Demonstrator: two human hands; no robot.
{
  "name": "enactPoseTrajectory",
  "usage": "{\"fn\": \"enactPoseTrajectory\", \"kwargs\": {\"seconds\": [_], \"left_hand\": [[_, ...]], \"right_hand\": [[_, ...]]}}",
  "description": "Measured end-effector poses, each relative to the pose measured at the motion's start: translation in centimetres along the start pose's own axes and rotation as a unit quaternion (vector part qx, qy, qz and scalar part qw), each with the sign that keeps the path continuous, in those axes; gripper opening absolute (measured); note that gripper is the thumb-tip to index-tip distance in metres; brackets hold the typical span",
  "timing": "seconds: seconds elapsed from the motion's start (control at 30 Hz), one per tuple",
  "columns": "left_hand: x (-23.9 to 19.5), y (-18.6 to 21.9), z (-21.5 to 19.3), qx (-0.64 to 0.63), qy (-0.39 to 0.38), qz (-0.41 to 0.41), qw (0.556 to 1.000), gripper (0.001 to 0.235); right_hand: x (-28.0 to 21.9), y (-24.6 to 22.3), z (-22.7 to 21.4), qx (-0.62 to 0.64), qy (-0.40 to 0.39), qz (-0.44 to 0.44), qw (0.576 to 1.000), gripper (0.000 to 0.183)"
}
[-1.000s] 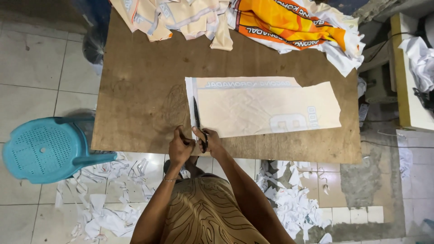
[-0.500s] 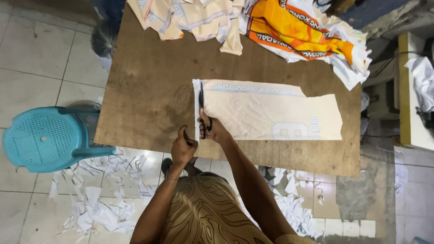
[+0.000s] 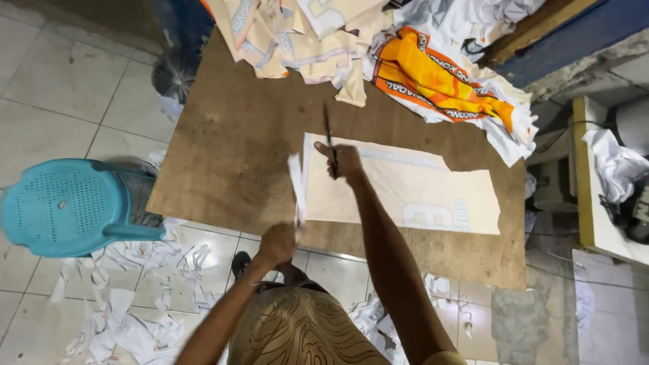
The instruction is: Cutting out printed garment patterns from fabric sheets using scissors on a workbench
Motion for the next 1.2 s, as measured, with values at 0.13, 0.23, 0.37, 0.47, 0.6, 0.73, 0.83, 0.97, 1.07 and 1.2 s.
{"fn": "enactPoseTrajectory", "kwargs": {"seconds": [0.13, 0.23, 0.37, 0.47, 0.6, 0.73, 0.83, 0.97, 1.07, 1.2], "left_hand": [[-8.1, -6.4, 7.3, 0.185, -0.414, 0.045, 0.89, 0.022], [-13.0, -19.6, 8.2, 0.468, -0.465, 0.012, 0.751, 0.018], [-8.1, -12.3, 1.8, 0.392, -0.436, -0.019, 0.81, 0.028], [2.6, -1.6, -3.4, 0.119, -0.003, 0.017, 0.993, 0.015], [9.5, 3.4, -4.1, 0.142, 0.373, 0.003, 0.917, 0.051], [14.7, 1.0, -3.8, 0.122, 0.275, -0.09, 0.949, 0.027], [13.8, 8.1, -9.0, 0.081, 0.283, -0.093, 0.951, 0.026], [16.4, 29.9, -8.1, 0.241, 0.326, 0.1, 0.909, 0.011], [14.6, 46.3, -1.5, 0.169, 0.053, -0.067, 0.982, 0.034], [23.4, 49.7, 13.5, 0.019, -0.011, 0.262, 0.965, 0.037]], "right_hand": [[-10.1, -6.8, -5.9, -0.158, 0.101, -0.054, 0.981, 0.05], [-11.9, -0.3, -10.7, -0.024, 0.085, -0.066, 0.994, 0.043], [-15.1, 11.2, -14.9, 0.2, 0.092, -0.114, 0.969, 0.03], [-19.2, 16.6, -18.4, 0.256, 0.24, -0.041, 0.936, 0.031], [-27.4, 21.0, -22.3, 0.249, 0.265, 0.058, 0.93, 0.046], [-32.4, 30.6, -27.0, 0.222, 0.294, 0.115, 0.923, 0.036], [-32.8, 27.2, -31.6, 0.318, 0.345, 0.073, 0.88, 0.045], [-28.5, 22.5, -37.2, 0.369, 0.348, 0.01, 0.862, 0.041], [-26.5, 19.0, -41.0, 0.378, 0.391, -0.049, 0.838, 0.036], [-25.1, 18.3, -44.5, 0.383, 0.397, -0.068, 0.831, 0.056]]}}
Point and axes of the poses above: each hand's wrist, its own x-axis towards the middle knuckle, its own z-axis out of the palm, y = z × x, the point moved 6 cm from there along x, towards the middle knuckle, and after that the axes turned 2 degrees about y, right-handed, at the moved point
